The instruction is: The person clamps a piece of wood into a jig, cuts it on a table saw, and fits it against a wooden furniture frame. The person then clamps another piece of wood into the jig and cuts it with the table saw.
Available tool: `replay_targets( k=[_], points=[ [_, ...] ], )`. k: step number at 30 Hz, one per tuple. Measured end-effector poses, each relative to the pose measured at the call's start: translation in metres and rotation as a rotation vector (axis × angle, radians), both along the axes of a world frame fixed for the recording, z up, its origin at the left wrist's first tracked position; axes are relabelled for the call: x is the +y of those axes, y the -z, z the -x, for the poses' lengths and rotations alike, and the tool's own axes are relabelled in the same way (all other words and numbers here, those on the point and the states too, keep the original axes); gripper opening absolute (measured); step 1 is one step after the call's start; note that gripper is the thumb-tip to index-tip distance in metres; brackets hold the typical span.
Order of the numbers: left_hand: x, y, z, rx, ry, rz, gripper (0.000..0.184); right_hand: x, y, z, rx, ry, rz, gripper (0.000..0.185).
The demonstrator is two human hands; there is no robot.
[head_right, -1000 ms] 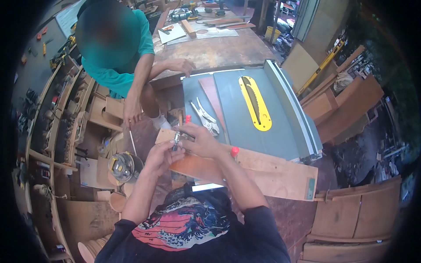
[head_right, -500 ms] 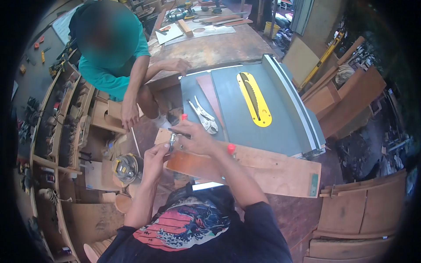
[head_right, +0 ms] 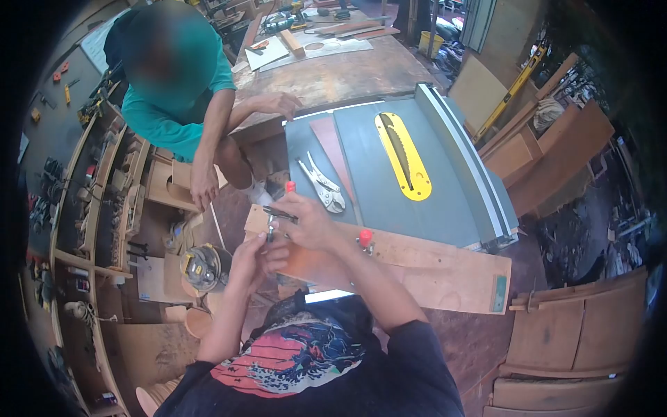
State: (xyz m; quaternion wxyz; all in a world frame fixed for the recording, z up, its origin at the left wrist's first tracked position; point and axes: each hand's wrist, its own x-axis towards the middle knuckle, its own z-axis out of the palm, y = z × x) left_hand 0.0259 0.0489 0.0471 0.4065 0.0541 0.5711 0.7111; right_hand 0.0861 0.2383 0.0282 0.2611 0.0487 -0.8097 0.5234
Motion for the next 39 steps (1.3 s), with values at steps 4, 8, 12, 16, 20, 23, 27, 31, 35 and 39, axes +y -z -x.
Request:
replay_targets(
  k=[4, 8, 12, 16, 20, 23, 27, 31, 35, 39],
  points=[
    [-0.002, 0.007, 0.022, -0.296, 0.172, -0.225, 0.031, -0.001, 0.002, 0.001, 0.011, 0.008, 0.033, 0.035],
    [-0.006, 0.011, 0.033, -0.249, 0.253, -0.212, 0.031, -0.002, 0.010, 0.008, -0.019, -0.019, 0.247, 0.028],
    [-0.001, 0.010, 0.032, -0.292, 0.201, -0.187, 0.032, 0.002, 0.005, 0.012, -0.208, -0.034, 0.339, 0.026],
    [0.003, -0.002, 0.030, -0.125, 0.120, -0.009, 0.028, 0.006, 0.013, 0.019, -0.209, 0.012, 0.273, 0.029],
    [0.003, -0.008, 0.030, 0.429, 0.162, 0.247, 0.023, 0.002, 0.005, 0.016, -0.229, 0.028, 0.356, 0.028],
    [0.010, -0.037, 0.008, 0.843, 0.117, 0.572, 0.026, 0.004, -0.001, 0.015, -0.341, 0.018, 0.387, 0.029],
    [0.010, -0.031, 0.008, 0.730, 0.105, 0.474, 0.028, 0.006, 0.001, 0.017, -0.369, 0.010, 0.420, 0.027],
    [-0.005, -0.012, 0.037, 0.017, 0.193, 0.056, 0.030, 0.005, -0.006, 0.016, -0.414, 0.025, 0.424, 0.027],
    [-0.004, 0.002, 0.046, -0.204, 0.266, -0.057, 0.028, 0.004, -0.008, 0.016, -0.434, -0.004, 0.487, 0.028],
    [0.004, -0.005, 0.026, 0.218, 0.107, 0.177, 0.027, 0.006, -0.007, 0.016, -0.471, -0.042, 0.558, 0.028]
  ],
)
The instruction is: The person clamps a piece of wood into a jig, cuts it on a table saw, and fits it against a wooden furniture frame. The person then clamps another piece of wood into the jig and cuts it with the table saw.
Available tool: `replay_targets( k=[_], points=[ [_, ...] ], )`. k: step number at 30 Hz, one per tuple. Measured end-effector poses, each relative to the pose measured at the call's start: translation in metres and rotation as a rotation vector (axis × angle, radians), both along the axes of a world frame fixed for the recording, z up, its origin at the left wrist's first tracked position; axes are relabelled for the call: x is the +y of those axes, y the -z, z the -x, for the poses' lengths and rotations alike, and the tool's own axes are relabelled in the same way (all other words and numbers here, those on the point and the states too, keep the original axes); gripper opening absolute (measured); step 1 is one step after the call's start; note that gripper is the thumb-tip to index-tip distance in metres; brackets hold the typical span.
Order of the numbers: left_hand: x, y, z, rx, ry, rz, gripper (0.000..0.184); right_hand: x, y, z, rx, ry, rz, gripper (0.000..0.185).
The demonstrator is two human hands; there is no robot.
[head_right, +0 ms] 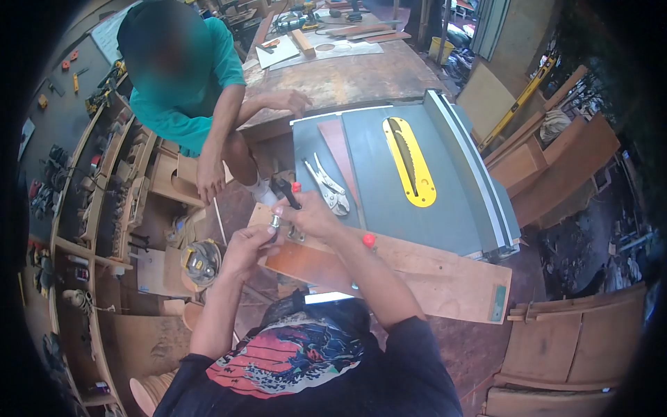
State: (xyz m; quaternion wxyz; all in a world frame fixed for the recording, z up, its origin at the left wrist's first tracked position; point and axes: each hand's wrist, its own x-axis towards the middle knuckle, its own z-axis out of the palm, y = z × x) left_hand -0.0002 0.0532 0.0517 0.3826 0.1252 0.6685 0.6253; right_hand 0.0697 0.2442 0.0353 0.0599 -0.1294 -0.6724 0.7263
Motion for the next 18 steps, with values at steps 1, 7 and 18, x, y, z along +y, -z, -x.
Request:
replay_targets(
  k=[1, 7, 18],
  points=[
    [0.000, -0.008, -0.007, 0.225, 0.001, 0.112, 0.027, -0.001, -0.001, 0.000, -0.015, -0.002, 0.019, 0.028],
    [0.003, -0.017, -0.025, 0.879, -0.078, 0.257, 0.028, 0.000, 0.009, 0.003, 0.030, -0.058, 0.161, 0.029],
    [-0.005, 0.015, 0.011, -0.468, 0.037, -0.267, 0.024, -0.002, -0.002, -0.002, 0.038, -0.063, 0.246, 0.027]
  ],
)
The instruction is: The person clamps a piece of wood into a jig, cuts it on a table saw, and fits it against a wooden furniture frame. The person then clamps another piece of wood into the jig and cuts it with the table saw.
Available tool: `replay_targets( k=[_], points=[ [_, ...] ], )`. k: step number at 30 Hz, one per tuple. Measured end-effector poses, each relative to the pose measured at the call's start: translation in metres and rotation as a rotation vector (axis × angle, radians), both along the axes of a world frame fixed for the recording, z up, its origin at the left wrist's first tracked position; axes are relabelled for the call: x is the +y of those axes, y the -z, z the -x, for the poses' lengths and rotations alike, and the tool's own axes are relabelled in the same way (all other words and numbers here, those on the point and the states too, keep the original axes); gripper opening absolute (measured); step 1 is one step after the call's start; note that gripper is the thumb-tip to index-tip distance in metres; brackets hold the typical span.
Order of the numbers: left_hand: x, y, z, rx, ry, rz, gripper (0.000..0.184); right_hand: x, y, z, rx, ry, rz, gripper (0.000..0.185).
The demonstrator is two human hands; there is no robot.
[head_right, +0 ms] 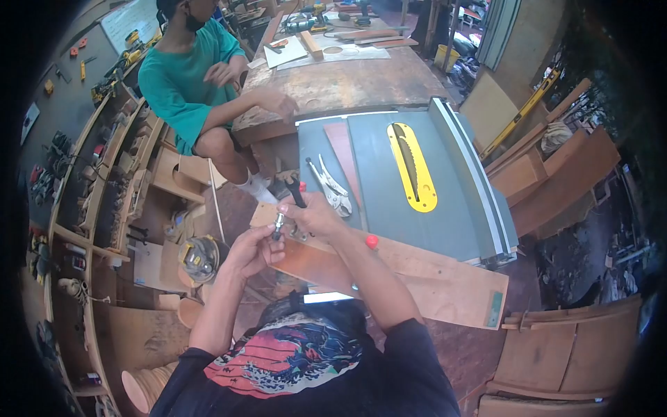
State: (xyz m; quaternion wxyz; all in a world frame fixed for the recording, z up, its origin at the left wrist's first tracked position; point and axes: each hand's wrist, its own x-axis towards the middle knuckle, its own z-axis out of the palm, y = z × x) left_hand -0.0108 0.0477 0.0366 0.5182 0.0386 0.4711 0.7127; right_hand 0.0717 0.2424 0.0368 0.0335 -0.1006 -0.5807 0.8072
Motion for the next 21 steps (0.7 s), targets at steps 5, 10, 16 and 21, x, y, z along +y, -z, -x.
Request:
replay_targets(
  k=[5, 10, 16, 21],
  points=[
    [0.006, -0.017, -0.010, 0.697, -0.061, 0.337, 0.023, -0.003, 0.002, 0.001, -0.008, 0.031, -0.010, 0.028],
    [0.009, -0.035, -0.034, 1.180, -0.197, 0.494, 0.026, -0.001, 0.000, 0.001, -0.066, 0.035, -0.104, 0.031],
    [-0.007, -0.029, -0.026, 1.160, -0.033, 0.563, 0.024, -0.002, 0.002, 0.007, 0.034, 0.593, -0.543, 0.039],
    [-0.040, 0.018, -0.030, 1.490, 0.053, 0.410, 0.014, -0.002, 0.011, 0.017, 0.056, 0.382, -0.578, 0.033]
  ],
)
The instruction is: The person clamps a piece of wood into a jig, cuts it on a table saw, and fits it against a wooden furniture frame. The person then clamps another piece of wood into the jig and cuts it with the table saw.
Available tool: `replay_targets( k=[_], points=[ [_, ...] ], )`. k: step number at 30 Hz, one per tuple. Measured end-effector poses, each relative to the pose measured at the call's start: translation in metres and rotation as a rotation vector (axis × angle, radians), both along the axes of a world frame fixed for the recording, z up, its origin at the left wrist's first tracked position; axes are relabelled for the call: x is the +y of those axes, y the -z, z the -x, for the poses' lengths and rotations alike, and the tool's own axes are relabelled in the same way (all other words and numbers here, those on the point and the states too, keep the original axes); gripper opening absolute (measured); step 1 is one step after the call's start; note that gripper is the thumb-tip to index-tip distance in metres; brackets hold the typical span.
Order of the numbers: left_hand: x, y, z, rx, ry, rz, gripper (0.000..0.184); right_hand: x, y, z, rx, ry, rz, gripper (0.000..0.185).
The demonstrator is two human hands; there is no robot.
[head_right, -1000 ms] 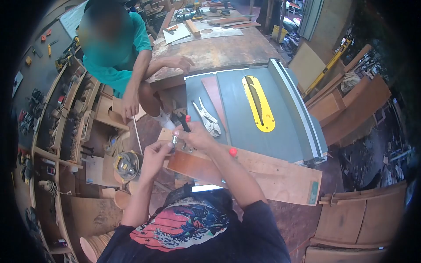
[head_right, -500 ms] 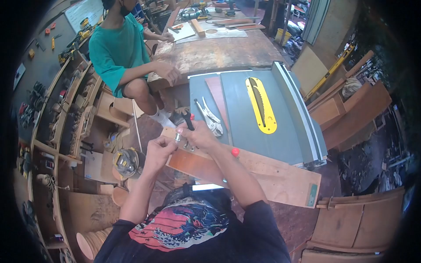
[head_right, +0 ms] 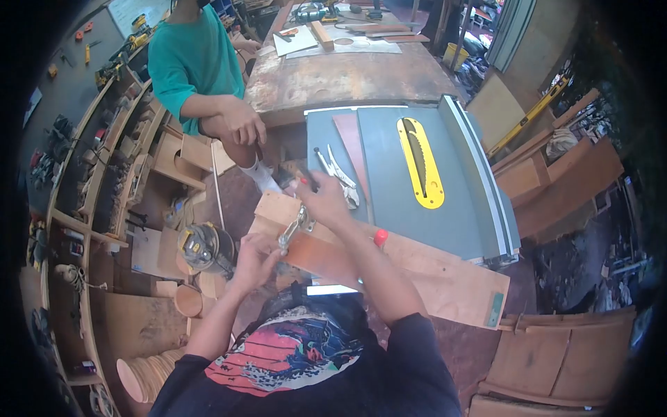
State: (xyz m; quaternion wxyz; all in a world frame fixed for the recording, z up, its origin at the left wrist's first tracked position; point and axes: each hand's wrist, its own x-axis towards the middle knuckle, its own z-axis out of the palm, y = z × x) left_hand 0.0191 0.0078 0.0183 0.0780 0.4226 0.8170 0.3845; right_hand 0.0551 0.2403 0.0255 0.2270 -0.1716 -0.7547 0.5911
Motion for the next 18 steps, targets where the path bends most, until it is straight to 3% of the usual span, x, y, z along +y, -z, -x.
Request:
replay_targets(
  k=[2, 3, 6, 12, 18],
  points=[
    [-0.007, 0.037, -0.006, 0.281, 0.049, -0.027, 0.013, -0.009, -0.015, -0.001, -0.017, 0.014, 0.078, 0.035],
    [-0.006, 0.047, -0.009, 0.224, 0.031, -0.049, 0.016, -0.011, -0.029, -0.004, -0.096, 0.013, 0.087, 0.035],
    [-0.009, 0.062, -0.005, 0.420, -0.001, -0.034, 0.019, -0.007, -0.031, -0.002, -0.181, -0.043, 0.013, 0.034],
    [-0.016, 0.050, 0.010, 0.269, 0.243, -0.023, 0.048, -0.005, -0.018, 0.000, -0.156, -0.123, -0.185, 0.035],
    [-0.011, 0.059, 0.035, 0.424, 0.351, 0.187, 0.077, -0.007, -0.021, -0.004, -0.229, -0.203, -0.204, 0.026]
  ],
)
